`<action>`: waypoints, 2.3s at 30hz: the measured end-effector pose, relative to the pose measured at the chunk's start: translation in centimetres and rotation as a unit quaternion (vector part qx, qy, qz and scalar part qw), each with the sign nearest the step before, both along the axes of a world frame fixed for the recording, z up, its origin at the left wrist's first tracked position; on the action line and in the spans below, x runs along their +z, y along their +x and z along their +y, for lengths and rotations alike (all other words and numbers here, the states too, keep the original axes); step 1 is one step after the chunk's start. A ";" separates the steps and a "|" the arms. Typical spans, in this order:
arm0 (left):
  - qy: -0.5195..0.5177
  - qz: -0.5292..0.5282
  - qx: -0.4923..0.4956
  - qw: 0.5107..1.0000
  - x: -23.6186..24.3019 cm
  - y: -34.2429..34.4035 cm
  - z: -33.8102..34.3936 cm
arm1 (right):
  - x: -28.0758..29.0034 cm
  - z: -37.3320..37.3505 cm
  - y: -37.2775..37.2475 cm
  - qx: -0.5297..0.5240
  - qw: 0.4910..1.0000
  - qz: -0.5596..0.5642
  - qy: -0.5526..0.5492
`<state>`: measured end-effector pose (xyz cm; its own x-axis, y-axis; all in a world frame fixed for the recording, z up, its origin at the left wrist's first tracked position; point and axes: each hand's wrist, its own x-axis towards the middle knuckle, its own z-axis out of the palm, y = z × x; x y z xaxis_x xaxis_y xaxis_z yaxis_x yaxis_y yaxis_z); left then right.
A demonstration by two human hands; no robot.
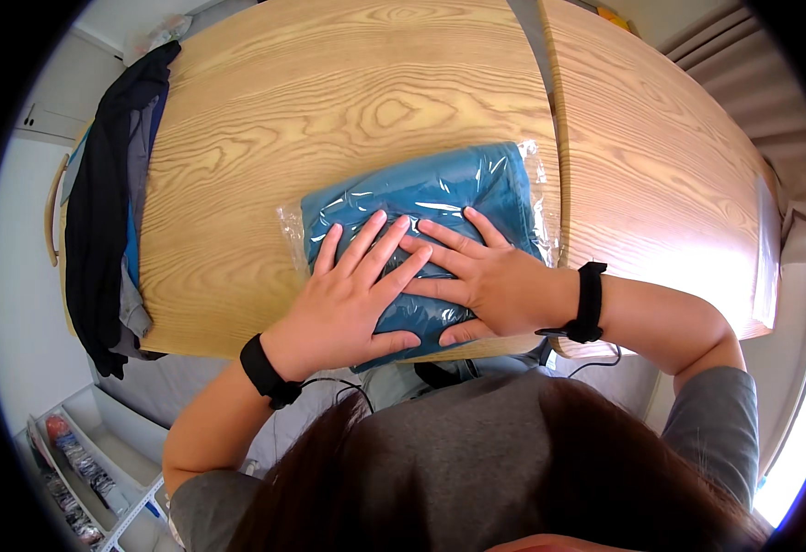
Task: Folding a teal blouse and a black top and placing them into clear plastic bags on a wooden table.
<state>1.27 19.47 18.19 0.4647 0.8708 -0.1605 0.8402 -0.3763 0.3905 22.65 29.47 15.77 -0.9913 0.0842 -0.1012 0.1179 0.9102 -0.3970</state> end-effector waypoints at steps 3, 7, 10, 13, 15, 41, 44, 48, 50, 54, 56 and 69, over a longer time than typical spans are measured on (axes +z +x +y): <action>0.002 0.000 0.001 1.000 -0.2 0.0 0.0 | -0.1 0.1 0.1 -0.001 1.000 0.004 -0.003; 0.019 0.001 -0.001 1.000 -0.8 -0.1 -0.3 | -0.4 0.0 0.4 0.001 1.000 0.030 0.007; 0.031 0.018 -0.003 0.999 -1.0 -0.1 -0.5 | 0.2 0.2 0.5 0.017 1.000 0.000 -0.007; 0.015 0.018 -0.001 1.000 -0.7 -0.3 -0.2 | 1.8 0.3 0.3 0.026 1.000 -0.011 -0.003; 0.034 -0.125 0.014 0.991 -0.3 -1.0 -0.1 | 3.3 0.0 0.4 0.024 0.998 -0.047 0.032; -0.119 -0.581 0.472 0.653 -1.8 1.5 -5.2 | 0.5 -6.8 3.7 -0.364 0.884 0.193 0.220; -0.105 -0.646 0.466 0.596 -2.0 2.2 -5.2 | 1.6 -6.8 4.9 -0.398 0.874 0.272 0.061; -0.089 -0.713 0.433 0.544 -2.0 2.0 -5.0 | 2.3 -7.6 6.5 -0.433 0.838 0.311 -0.116; -0.099 -0.724 0.403 0.551 -1.9 1.9 -4.8 | 2.0 -7.8 6.5 -0.437 0.838 0.322 -0.058; -0.125 -0.750 0.380 0.527 -1.9 2.3 -4.5 | 0.5 -6.9 4.6 -0.402 0.684 0.163 -0.587; -0.121 -0.750 0.381 0.527 -1.8 2.7 -4.7 | -0.1 -6.3 3.5 -0.313 0.388 0.238 -0.833; -0.115 -0.705 0.374 0.591 -4.0 5.1 -5.8 | 5.8 -2.1 6.5 -0.395 0.425 0.303 -0.756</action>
